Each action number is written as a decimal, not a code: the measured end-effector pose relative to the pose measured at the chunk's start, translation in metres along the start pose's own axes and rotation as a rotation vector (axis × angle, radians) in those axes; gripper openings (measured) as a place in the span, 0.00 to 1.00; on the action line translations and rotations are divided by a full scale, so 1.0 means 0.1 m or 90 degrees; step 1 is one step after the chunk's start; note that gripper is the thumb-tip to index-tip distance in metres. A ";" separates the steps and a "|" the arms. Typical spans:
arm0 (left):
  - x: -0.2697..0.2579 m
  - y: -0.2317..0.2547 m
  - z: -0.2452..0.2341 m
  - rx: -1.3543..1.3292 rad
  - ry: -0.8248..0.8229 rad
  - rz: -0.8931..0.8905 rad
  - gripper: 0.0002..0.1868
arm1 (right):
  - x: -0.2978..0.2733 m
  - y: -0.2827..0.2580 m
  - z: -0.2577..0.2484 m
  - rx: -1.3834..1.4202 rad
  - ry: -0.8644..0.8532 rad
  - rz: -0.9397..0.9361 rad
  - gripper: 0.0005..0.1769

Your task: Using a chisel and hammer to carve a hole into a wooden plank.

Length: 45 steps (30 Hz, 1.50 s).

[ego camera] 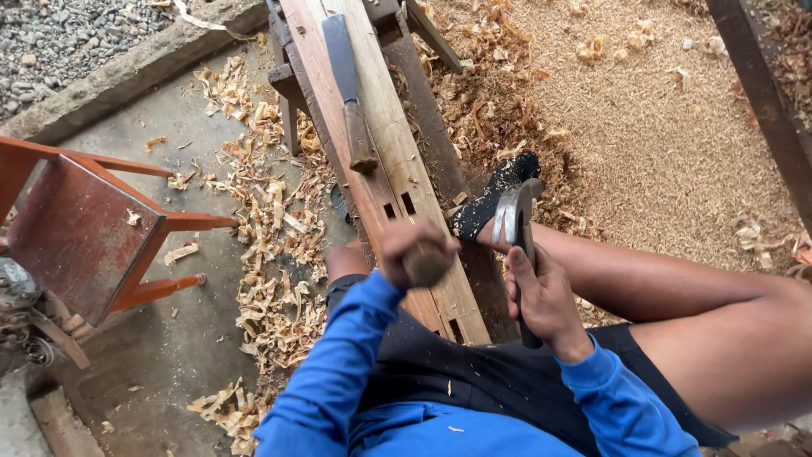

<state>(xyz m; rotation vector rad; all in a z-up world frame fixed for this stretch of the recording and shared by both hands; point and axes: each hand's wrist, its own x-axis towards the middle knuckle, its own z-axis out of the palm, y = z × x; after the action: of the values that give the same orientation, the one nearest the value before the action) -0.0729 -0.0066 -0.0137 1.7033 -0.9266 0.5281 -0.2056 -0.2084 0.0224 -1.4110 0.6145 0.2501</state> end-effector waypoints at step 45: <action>0.49 -0.09 -0.19 0.084 0.196 0.079 0.09 | -0.07 -0.02 -0.54 -0.608 -0.187 -0.654 0.21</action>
<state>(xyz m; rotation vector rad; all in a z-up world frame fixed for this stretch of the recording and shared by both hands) -0.0347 -0.0030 0.0234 1.6290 -0.7898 0.9237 -0.2234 -0.2597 0.0258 -2.3499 -0.6118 -0.1105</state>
